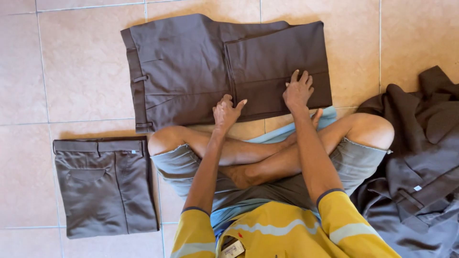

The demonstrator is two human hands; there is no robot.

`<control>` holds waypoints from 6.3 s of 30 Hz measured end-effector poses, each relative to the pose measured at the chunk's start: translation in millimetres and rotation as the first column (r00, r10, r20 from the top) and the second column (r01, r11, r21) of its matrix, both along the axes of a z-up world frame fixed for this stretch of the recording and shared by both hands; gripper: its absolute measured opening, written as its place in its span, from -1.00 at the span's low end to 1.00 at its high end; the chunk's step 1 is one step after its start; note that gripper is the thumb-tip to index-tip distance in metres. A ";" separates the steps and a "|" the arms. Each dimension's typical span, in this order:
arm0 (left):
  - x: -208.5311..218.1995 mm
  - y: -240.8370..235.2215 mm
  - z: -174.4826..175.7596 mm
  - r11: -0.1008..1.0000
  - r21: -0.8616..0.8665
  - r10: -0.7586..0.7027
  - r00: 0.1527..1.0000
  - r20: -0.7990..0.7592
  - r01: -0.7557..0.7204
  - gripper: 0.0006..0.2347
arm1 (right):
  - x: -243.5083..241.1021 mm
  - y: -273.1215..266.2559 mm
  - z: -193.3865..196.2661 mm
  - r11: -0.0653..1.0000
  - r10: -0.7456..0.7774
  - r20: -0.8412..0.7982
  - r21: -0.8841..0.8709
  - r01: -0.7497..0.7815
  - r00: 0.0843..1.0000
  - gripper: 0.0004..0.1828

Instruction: The person sits cross-legged on a tiled floor and folds multiple pairs of dark brown trousers. They smooth each pair, fold the legs together, and then fold the garment in half or thirds before placing it aside. The person repeats this process for several pairs of trousers.

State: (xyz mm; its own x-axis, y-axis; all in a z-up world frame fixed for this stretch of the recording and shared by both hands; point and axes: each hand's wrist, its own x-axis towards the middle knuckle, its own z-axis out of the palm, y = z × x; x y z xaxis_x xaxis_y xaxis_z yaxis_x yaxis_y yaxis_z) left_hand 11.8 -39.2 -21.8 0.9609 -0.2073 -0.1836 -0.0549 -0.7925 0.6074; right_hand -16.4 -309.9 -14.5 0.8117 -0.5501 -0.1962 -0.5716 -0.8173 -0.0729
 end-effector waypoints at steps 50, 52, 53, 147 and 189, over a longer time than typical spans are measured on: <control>-51.4 -82.4 -25.6 0.351 -0.777 0.189 0.852 -0.488 -0.523 -0.43 | 30.6 -18.3 235.8 0.825 -0.153 0.870 0.374 -0.425 0.468 -0.79; -49.8 -78.1 -22.2 0.111 -0.798 0.147 0.804 -0.577 -0.593 -0.47 | 64.7 54.5 253.0 0.801 -0.010 0.913 0.251 -0.544 0.408 -0.78; -47.5 -69.9 -6.2 -0.064 -0.648 0.114 0.640 -0.760 -0.759 -0.42 | 81.2 98.5 259.4 0.754 0.096 0.907 0.203 -0.625 0.410 -0.83; 91.7 89.5 -20.1 0.974 0.005 0.223 0.956 0.193 -0.228 -0.83 | -54.6 136.7 6.6 0.897 0.422 0.227 0.037 -0.441 0.878 -0.06; 33.4 48.8 -38.5 0.738 -0.403 0.440 0.839 -0.320 -0.541 -0.64 | -53.8 141.1 12.7 0.887 0.461 0.192 -0.088 -0.453 0.866 -0.08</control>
